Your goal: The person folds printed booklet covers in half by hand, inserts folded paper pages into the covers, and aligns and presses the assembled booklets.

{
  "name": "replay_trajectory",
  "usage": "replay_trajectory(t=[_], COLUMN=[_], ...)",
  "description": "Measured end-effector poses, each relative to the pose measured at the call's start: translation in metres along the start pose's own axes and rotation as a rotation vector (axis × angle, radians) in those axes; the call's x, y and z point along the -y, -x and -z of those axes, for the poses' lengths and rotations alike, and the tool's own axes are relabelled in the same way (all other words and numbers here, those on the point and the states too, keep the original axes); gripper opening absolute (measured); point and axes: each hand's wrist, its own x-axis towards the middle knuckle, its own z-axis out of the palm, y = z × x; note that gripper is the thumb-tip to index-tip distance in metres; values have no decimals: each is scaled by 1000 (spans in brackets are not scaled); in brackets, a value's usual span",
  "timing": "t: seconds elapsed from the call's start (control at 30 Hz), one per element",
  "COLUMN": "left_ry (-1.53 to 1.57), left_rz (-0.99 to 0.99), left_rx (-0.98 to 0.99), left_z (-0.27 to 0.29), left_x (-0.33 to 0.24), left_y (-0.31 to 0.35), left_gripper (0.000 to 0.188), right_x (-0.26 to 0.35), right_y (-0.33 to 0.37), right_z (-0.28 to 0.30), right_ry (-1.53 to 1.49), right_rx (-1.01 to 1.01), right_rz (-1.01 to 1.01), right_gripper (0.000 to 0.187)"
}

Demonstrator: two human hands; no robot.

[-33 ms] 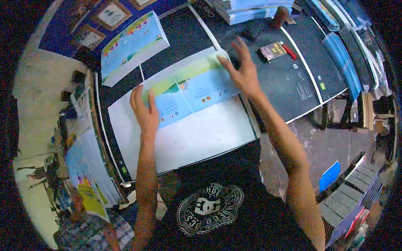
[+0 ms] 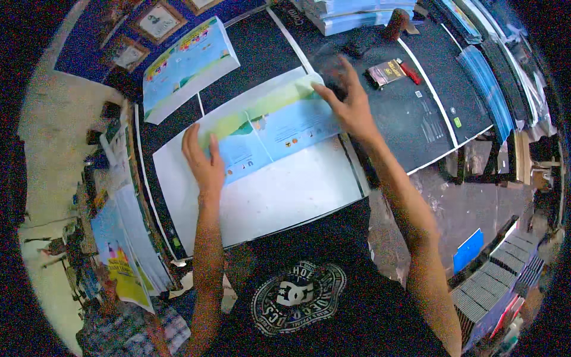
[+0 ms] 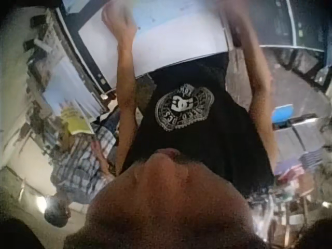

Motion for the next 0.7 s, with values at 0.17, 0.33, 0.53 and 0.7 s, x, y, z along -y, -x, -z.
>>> replay_trajectory(t=[0.17, 0.33, 0.53, 0.7], left_ry=[157, 574, 596, 76], left_rz=[204, 600, 645, 262], left_rx=[-134, -271, 22, -107], left_z=[24, 28, 34, 50], left_x=[-11, -27, -23, -41], left_y=[34, 58, 63, 23], left_gripper=[54, 57, 63, 76], right_x=[13, 6, 17, 10], right_y=[29, 48, 73, 72], right_z=[54, 45, 8, 15], right_ry=[-174, -138, 373, 127], right_rx=[348, 329, 193, 218], right_rz=[-261, -162, 93, -33], right_gripper=[76, 78, 92, 84])
